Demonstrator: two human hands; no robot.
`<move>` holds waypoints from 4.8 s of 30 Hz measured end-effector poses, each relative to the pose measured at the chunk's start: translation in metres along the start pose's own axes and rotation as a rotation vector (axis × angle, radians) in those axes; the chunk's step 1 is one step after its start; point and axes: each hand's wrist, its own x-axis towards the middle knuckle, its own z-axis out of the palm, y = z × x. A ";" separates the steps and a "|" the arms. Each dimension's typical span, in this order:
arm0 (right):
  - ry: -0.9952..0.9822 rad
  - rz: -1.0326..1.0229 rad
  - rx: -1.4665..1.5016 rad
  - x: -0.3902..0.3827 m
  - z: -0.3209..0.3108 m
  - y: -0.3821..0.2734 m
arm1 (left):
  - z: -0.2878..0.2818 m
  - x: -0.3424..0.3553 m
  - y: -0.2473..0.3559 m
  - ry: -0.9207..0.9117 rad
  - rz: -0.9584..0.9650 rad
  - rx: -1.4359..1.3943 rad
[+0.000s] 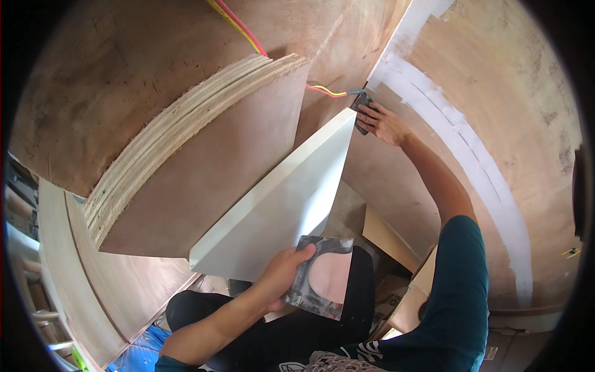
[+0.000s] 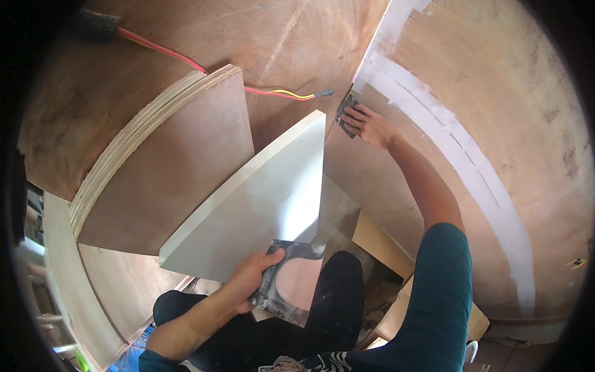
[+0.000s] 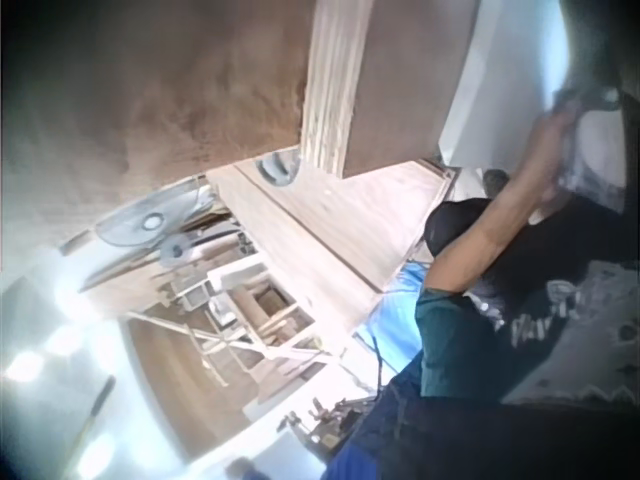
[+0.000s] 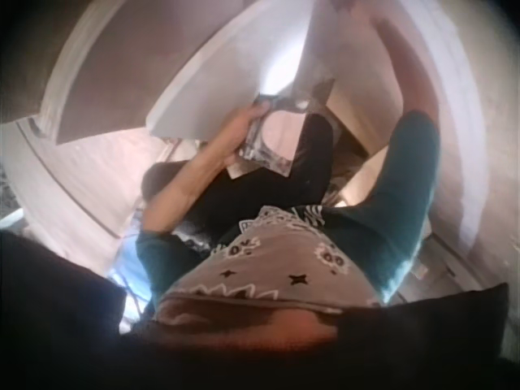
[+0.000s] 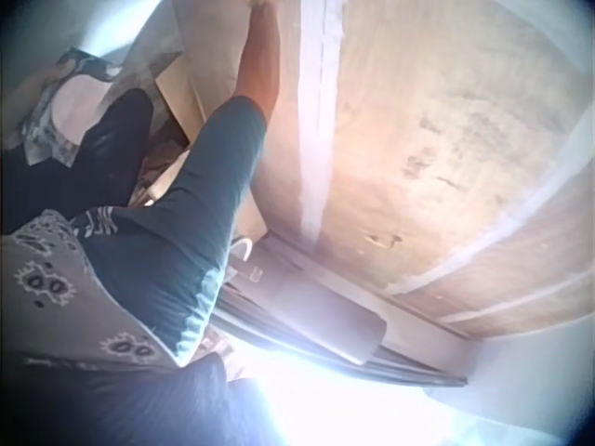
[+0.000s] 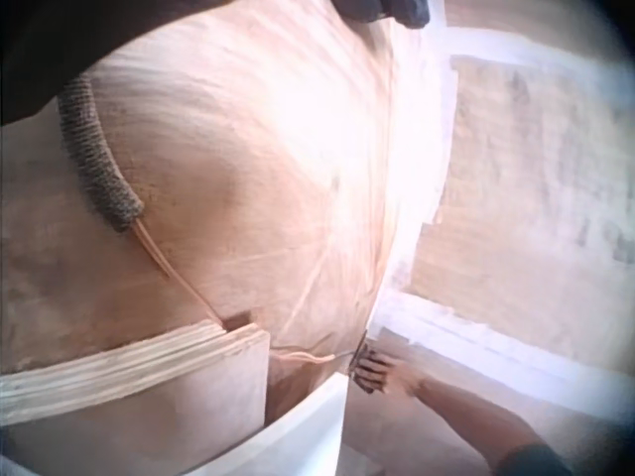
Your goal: The person scoops pink joint compound from a hawk onto a putty knife and applies it to a taped seam on a wooden wall. They repeatedly smooth the compound along the seam, working in small sections and frequently reloading the tool.
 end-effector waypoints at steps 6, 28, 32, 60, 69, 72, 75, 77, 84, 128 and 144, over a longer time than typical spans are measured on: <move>0.018 -0.066 -0.139 0.001 0.018 0.013 | 0.000 -0.003 -0.005 0.038 -0.019 -0.042; 0.001 -0.004 -0.078 -0.015 -0.056 0.023 | 0.017 0.003 -0.006 -0.107 0.076 -0.071; -0.043 -0.009 -0.090 -0.021 -0.045 0.046 | 0.026 -0.002 -0.006 -0.077 0.072 -0.068; -0.175 0.145 -0.219 0.007 -0.068 0.022 | 0.004 0.009 -0.002 -0.099 0.121 -0.024; 0.201 0.726 0.764 -0.065 -0.155 -0.004 | -0.002 0.001 -0.003 -0.077 0.225 0.037; 0.566 0.630 1.137 -0.093 -0.195 -0.023 | 0.009 0.012 0.004 -0.105 0.311 0.041; 0.579 0.307 1.066 -0.093 -0.255 -0.047 | 0.019 0.010 0.019 -0.088 0.414 -0.009; 0.492 0.084 0.804 -0.091 -0.279 -0.063 | 0.030 0.015 0.027 -0.078 0.470 -0.009; 0.407 0.001 0.754 -0.077 -0.285 -0.099 | 0.038 0.032 0.027 -0.099 0.529 0.159; 0.114 -0.070 0.002 0.027 0.089 -0.052 | 0.002 -0.024 -0.014 0.195 0.361 0.295; 0.258 -0.070 0.086 0.012 0.050 -0.040 | 0.003 -0.025 -0.017 0.129 0.360 0.293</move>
